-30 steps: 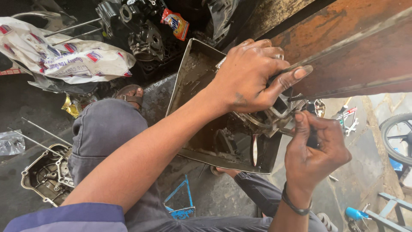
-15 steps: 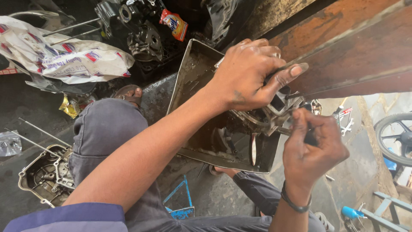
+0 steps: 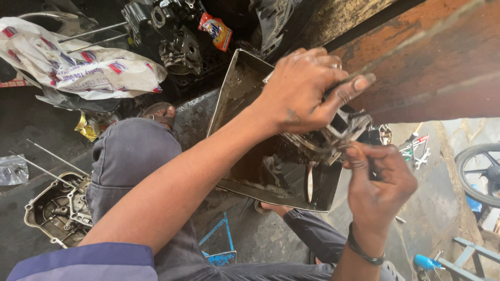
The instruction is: The person scrubs a disassembled engine casing with a brush and a small tool while seated on the floor. They rotate the part to access different areas and continue scrubbing the interior and exterior surfaces.
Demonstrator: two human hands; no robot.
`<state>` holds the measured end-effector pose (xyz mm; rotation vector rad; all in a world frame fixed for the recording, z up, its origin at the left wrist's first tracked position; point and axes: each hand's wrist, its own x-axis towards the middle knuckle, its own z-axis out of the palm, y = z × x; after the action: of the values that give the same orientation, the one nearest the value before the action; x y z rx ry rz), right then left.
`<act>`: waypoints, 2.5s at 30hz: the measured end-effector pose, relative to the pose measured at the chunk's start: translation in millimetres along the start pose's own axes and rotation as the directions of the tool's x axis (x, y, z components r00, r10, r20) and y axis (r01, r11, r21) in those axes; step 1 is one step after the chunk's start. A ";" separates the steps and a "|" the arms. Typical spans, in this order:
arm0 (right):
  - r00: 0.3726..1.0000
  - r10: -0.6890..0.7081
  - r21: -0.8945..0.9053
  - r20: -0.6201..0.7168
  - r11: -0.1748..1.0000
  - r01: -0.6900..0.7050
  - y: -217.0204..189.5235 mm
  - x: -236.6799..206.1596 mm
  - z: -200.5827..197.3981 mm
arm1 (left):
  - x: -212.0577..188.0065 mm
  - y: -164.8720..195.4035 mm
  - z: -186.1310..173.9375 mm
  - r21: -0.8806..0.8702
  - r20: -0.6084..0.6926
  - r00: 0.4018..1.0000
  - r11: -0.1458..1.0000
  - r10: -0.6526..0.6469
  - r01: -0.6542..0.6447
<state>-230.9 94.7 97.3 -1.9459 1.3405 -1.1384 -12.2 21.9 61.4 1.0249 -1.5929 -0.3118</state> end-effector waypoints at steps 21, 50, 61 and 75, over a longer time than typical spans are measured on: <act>0.916 0.328 0.406 -0.229 0.888 -0.217 154.5 77.8 -136.3 | 7.6 -21.7 -12.1 -0.070 0.016 0.999 0.997 -0.035 0.036; 0.935 0.354 -0.311 0.005 0.889 -0.335 155.8 -23.2 -142.4 | 6.7 -33.2 -10.4 -0.097 0.019 1.000 0.995 0.025 -0.023; 0.885 0.439 -0.257 0.155 0.883 -0.393 20.5 -88.4 -31.9 | -5.8 -35.5 -10.2 -0.091 -0.017 0.995 0.991 -0.102 0.100; 0.666 -0.254 0.708 0.701 0.365 -0.605 0.1 -159.0 16.4 | -15.8 -35.2 -15.2 -0.082 -0.073 0.997 0.997 -0.004 -0.002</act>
<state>-242.3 240.8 33.4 -1.0314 0.2445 -0.5667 16.3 18.1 31.6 0.9632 -1.5024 -0.3341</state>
